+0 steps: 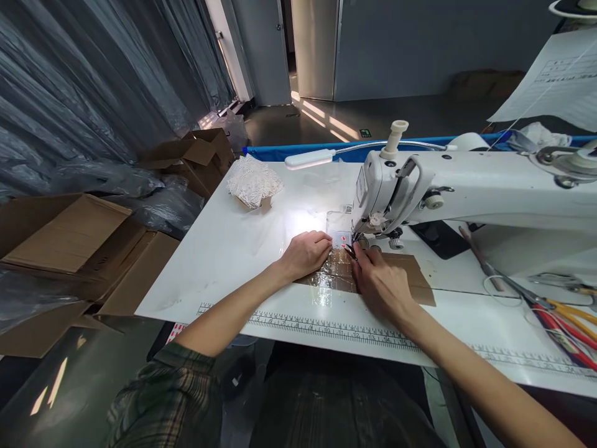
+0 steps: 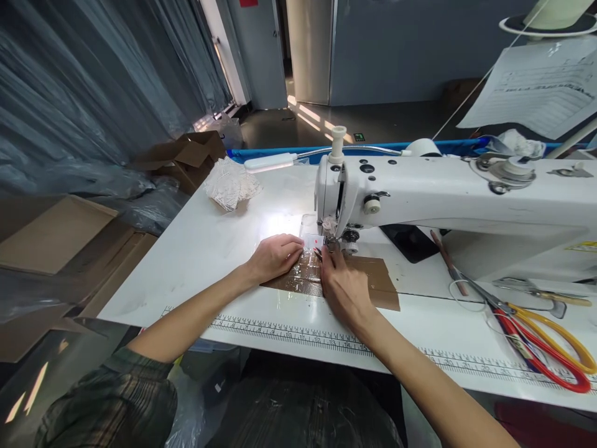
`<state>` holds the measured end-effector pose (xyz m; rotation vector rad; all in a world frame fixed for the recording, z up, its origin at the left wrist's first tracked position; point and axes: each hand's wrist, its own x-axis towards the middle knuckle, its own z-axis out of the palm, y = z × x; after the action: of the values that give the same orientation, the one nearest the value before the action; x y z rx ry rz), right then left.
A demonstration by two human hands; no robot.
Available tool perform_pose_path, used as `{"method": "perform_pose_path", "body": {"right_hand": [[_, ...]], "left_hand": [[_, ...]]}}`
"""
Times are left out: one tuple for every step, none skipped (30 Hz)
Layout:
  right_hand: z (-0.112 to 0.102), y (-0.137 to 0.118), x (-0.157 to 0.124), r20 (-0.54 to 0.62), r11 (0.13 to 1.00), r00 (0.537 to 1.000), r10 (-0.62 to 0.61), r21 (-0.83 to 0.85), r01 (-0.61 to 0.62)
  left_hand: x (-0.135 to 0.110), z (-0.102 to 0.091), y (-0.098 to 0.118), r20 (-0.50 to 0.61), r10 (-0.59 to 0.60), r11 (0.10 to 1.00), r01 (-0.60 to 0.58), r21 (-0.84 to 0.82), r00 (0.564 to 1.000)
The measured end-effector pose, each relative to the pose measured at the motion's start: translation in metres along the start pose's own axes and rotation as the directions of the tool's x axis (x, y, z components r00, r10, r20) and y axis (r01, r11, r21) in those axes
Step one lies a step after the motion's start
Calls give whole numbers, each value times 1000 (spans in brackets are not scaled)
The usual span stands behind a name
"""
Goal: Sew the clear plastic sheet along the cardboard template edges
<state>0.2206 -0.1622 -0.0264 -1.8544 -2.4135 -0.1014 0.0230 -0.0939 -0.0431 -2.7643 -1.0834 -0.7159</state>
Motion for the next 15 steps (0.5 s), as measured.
{"method": "perform_pose_path", "body": {"right_hand": [[0,-4,4,13,999,1000,-1,-35,2],[0,-7,7,31,998,1000,-2,-61,4],[0,-10,10,55,997,999,-1,-79,6],[-1,-13,13,79,996,997,6,-92,1],[-1,-15,15,103,995,995,15,-100,-5],[-2,-17,16,125,994,992,24,-105,-11],[-2,-18,17,142,994,989,29,-106,-14],[-2,-19,18,154,994,988,33,-106,-16],[-2,-20,19,160,994,987,32,-104,-16],[-2,-21,19,163,995,986,33,-102,-16],[-2,-21,20,163,995,986,31,-98,-16],[-2,-21,19,160,996,987,29,-88,-15],[-1,-21,19,151,997,988,26,-72,-15],[-1,-20,18,134,999,991,24,-48,-18],[0,-18,16,110,1000,994,22,-15,-21]], "left_hand": [[0,1,0,-11,3,1000,-3,-3,1000],[-1,1,0,-21,7,1000,-7,-3,1000],[-1,2,-1,-29,12,1000,-12,-2,1000],[-1,2,-1,-38,17,1000,-17,1,999],[-1,3,-1,-46,23,1000,-23,5,999],[-1,3,0,-52,28,1000,-28,8,998],[-1,3,0,-57,32,999,-31,12,998],[-1,3,1,-61,34,999,-33,15,998],[-1,3,1,-63,35,999,-34,17,997],[-2,3,1,-62,36,999,-35,18,997],[-2,3,1,-59,37,999,-36,19,998],[-2,3,1,-55,38,999,-37,21,998],[-1,2,0,-52,39,999,-38,25,998],[-1,2,-1,-51,39,999,-38,33,998],[0,1,-1,-51,41,998,-38,44,998]]}}
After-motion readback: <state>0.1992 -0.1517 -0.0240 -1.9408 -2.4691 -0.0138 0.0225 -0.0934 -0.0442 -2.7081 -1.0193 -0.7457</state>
